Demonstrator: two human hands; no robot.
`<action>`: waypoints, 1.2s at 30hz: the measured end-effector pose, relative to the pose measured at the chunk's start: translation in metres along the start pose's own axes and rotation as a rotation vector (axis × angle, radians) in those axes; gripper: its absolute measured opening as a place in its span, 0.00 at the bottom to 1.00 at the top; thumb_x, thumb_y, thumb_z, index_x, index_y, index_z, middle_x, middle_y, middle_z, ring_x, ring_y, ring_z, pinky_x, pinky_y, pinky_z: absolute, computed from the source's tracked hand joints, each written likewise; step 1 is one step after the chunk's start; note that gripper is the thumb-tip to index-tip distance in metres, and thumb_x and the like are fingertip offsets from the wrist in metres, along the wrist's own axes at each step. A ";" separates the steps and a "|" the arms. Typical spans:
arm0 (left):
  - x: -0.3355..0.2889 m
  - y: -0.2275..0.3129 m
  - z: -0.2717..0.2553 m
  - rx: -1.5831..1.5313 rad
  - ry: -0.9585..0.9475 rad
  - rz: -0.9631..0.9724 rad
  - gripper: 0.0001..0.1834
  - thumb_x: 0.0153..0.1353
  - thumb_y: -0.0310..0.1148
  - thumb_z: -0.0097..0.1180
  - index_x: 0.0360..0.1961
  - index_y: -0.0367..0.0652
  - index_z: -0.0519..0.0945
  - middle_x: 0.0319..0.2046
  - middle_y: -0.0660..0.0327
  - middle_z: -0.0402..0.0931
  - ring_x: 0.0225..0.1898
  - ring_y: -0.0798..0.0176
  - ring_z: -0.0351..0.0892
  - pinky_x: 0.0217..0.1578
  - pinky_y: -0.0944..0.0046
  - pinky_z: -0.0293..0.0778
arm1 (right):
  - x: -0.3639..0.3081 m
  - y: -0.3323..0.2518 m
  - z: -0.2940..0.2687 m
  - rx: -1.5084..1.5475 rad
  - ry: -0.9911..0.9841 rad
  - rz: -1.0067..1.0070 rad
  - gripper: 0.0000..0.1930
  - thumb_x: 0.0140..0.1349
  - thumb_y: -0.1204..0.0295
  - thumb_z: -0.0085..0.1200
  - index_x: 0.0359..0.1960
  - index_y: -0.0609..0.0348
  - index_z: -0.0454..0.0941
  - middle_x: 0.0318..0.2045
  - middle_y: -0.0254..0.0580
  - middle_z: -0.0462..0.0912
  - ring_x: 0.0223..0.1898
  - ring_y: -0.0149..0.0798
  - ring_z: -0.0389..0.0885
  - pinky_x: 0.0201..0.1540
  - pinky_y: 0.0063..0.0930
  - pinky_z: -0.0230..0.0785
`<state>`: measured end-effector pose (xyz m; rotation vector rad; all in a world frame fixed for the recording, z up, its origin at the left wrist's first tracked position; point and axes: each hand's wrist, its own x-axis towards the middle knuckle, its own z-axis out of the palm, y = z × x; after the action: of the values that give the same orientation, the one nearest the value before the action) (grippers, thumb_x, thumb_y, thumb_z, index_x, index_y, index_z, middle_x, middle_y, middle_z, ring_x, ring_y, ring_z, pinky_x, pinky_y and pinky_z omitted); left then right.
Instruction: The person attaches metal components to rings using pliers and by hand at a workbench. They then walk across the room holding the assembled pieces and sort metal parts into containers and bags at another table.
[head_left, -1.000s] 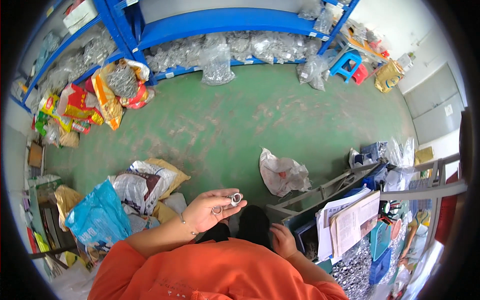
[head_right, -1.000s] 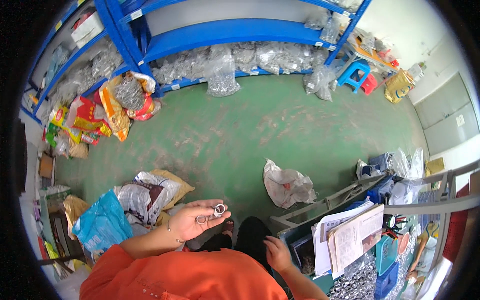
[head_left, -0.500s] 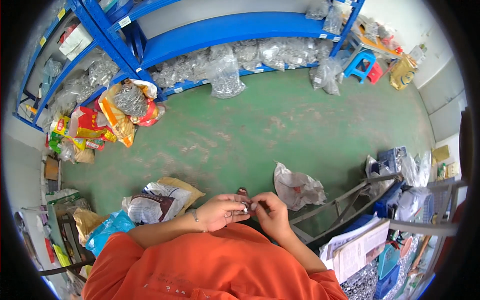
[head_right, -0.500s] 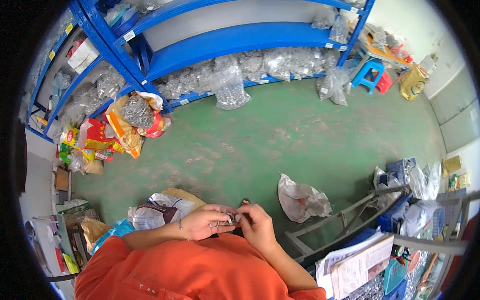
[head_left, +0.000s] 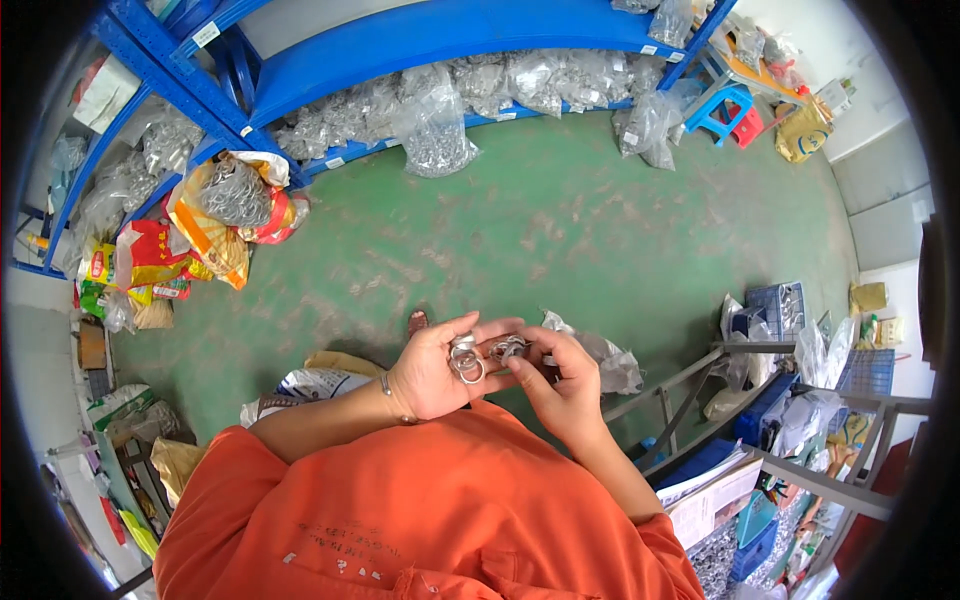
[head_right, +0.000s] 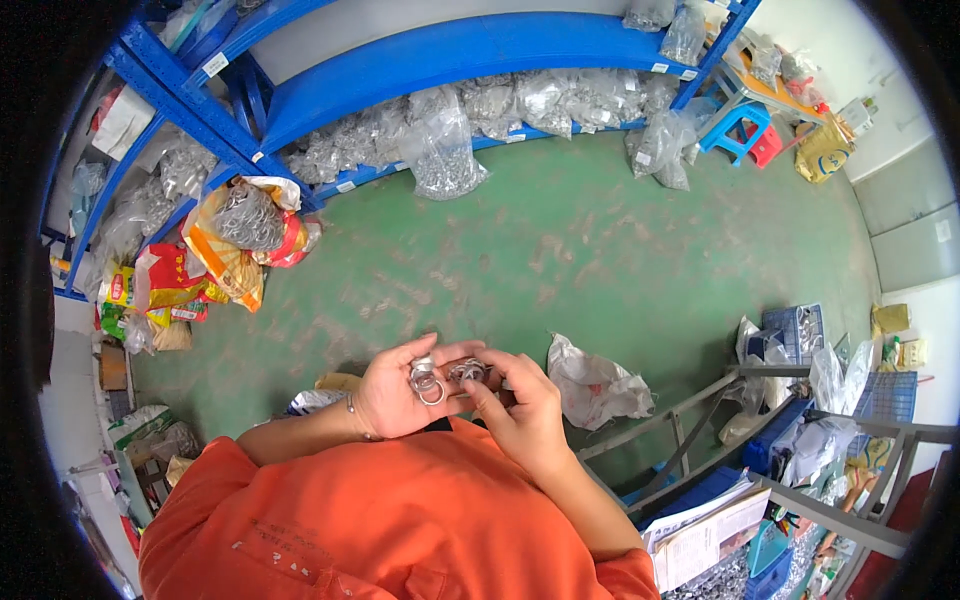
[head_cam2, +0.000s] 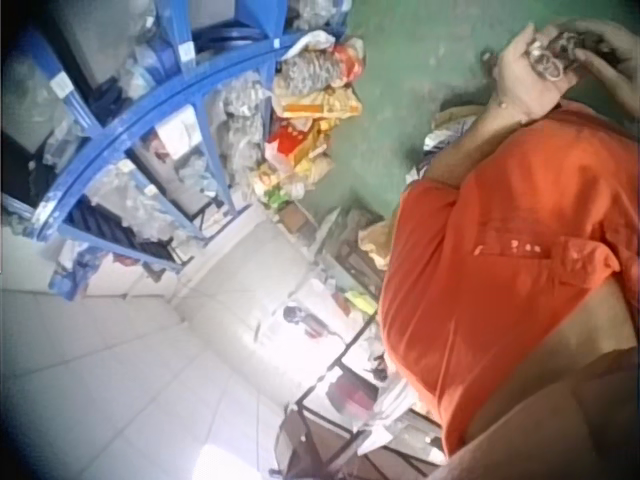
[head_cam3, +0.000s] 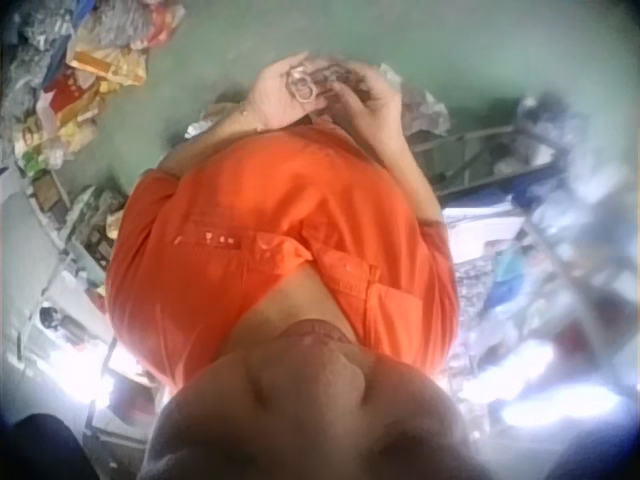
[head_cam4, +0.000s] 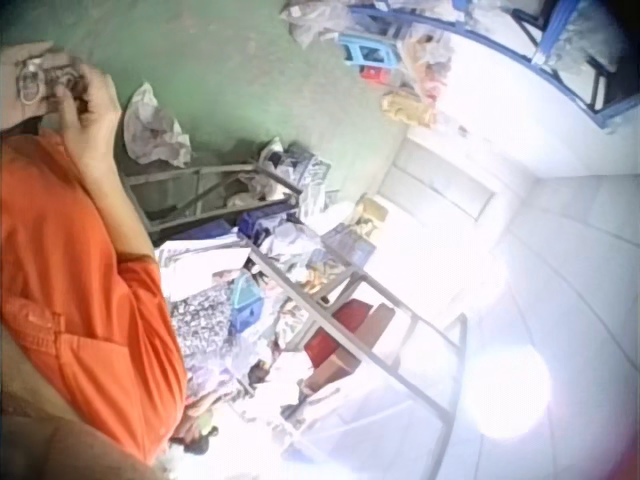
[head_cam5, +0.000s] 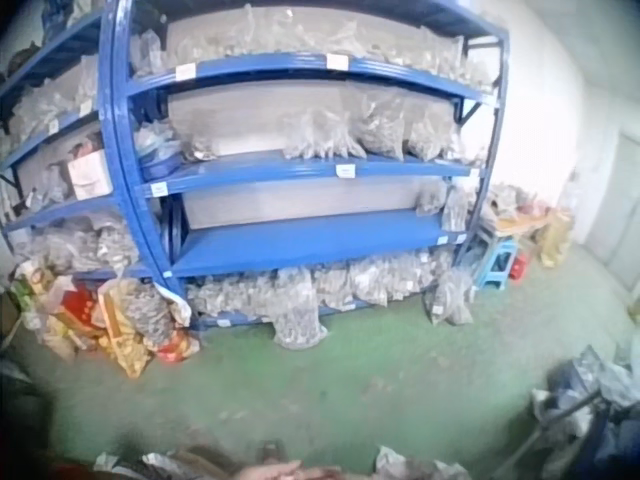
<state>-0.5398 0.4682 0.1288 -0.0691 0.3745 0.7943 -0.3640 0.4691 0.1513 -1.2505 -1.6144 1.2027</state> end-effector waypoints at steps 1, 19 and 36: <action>0.001 0.010 0.003 0.026 0.045 -0.001 0.28 0.67 0.48 0.29 0.58 0.38 0.63 0.56 0.52 0.66 0.54 0.54 0.68 0.55 0.52 0.61 | 0.010 -0.002 0.005 -0.009 0.001 -0.005 0.12 0.51 0.83 0.59 0.38 0.60 0.77 0.25 0.32 0.72 0.25 0.24 0.69 0.27 0.18 0.62; 0.010 0.262 -0.011 0.025 -0.007 0.106 0.27 0.68 0.48 0.28 0.59 0.41 0.63 0.60 0.56 0.61 0.58 0.58 0.63 0.56 0.57 0.59 | 0.237 -0.037 0.149 -0.308 -0.088 -0.460 0.11 0.46 0.84 0.59 0.34 0.62 0.78 0.29 0.44 0.77 0.29 0.41 0.77 0.29 0.29 0.71; 0.040 0.367 -0.031 -0.100 0.023 0.343 0.27 0.68 0.45 0.28 0.59 0.36 0.62 0.61 0.51 0.58 0.64 0.54 0.54 0.62 0.55 0.52 | 0.337 0.020 0.197 0.014 -0.128 -0.366 0.10 0.48 0.82 0.60 0.33 0.63 0.75 0.33 0.45 0.77 0.31 0.40 0.76 0.32 0.27 0.70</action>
<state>-0.7833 0.7468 0.1151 -0.1095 0.3736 1.1526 -0.6228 0.7532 0.0833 -0.8342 -1.8281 1.0745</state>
